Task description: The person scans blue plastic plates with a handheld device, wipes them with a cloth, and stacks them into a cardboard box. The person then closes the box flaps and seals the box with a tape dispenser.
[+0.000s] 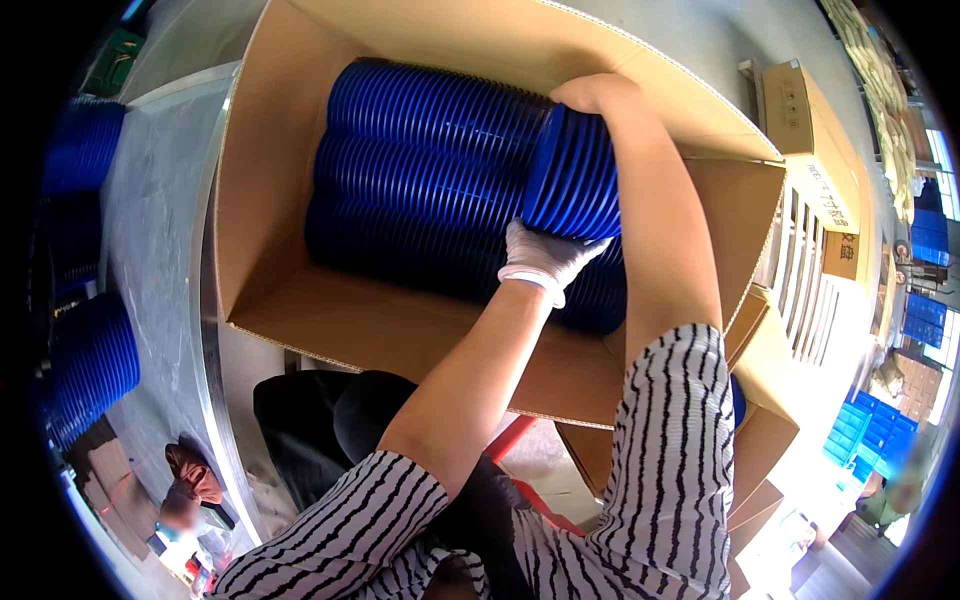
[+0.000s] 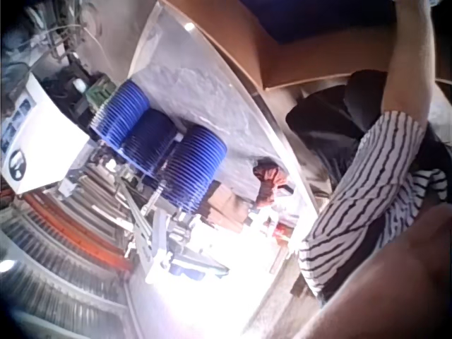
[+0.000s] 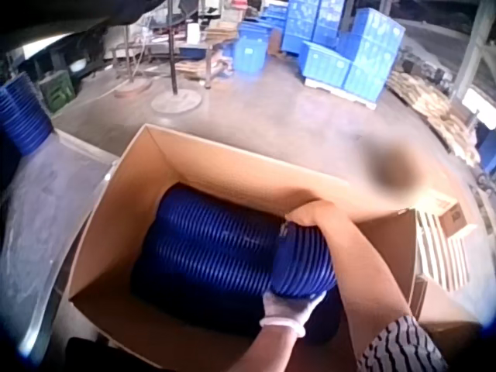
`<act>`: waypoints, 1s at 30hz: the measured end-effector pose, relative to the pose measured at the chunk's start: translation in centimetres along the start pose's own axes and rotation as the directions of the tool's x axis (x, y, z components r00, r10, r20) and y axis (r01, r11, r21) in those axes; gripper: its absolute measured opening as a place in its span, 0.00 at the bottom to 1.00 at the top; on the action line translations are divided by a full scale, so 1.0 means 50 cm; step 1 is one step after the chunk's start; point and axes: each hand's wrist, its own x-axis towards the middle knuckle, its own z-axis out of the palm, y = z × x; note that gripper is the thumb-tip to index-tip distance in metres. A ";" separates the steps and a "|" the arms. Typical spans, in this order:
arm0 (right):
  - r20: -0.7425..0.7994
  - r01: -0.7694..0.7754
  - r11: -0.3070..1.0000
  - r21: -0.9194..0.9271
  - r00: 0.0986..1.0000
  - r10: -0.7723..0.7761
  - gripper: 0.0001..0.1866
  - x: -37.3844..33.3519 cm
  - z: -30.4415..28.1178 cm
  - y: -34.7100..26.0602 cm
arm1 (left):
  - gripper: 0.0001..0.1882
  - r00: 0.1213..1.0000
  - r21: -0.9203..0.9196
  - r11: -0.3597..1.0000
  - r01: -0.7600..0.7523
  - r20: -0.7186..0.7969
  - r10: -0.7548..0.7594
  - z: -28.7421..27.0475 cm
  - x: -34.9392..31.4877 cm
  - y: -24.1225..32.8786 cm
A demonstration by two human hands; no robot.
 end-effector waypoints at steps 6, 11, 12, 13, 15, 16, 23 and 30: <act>-0.003 -0.048 0.993 0.108 0.999 0.049 0.30 -0.018 0.001 0.084 | 0.32 0.998 -0.064 0.996 0.058 0.006 -0.058 0.019 -0.013 -0.039; 0.035 0.008 0.995 0.095 0.999 -0.011 0.30 -0.012 0.010 0.046 | 0.34 0.998 0.015 1.000 0.021 -0.054 -0.020 0.006 -0.002 -0.011; 0.053 0.013 0.996 0.086 0.998 -0.018 0.30 -0.008 0.013 0.035 | 0.34 0.998 0.009 1.000 0.017 -0.053 -0.016 0.005 -0.003 -0.007; 0.067 0.004 0.997 0.077 0.998 -0.009 0.31 -0.009 0.009 0.041 | 0.34 0.998 0.005 1.000 0.029 -0.050 -0.028 0.007 -0.004 -0.013; 0.100 -0.017 0.997 0.082 0.995 0.008 0.33 0.046 0.026 0.053 | 0.33 0.999 0.011 1.000 0.017 -0.034 -0.016 -0.010 0.010 -0.007; 0.117 -0.032 0.996 0.080 0.993 0.022 0.35 0.057 0.033 0.053 | 0.34 1.000 0.007 1.000 0.016 -0.015 -0.016 -0.012 0.011 -0.005; -0.067 0.102 0.781 0.617 0.995 -0.077 0.42 0.058 0.088 0.106 | 0.43 0.966 -0.073 0.997 -0.034 -0.258 0.014 0.019 0.006 -0.007; -0.484 0.477 0.736 0.480 0.844 -0.230 0.28 -0.246 0.212 0.236 | 0.40 0.904 0.197 0.980 -0.024 -0.413 0.105 0.028 -0.033 -0.032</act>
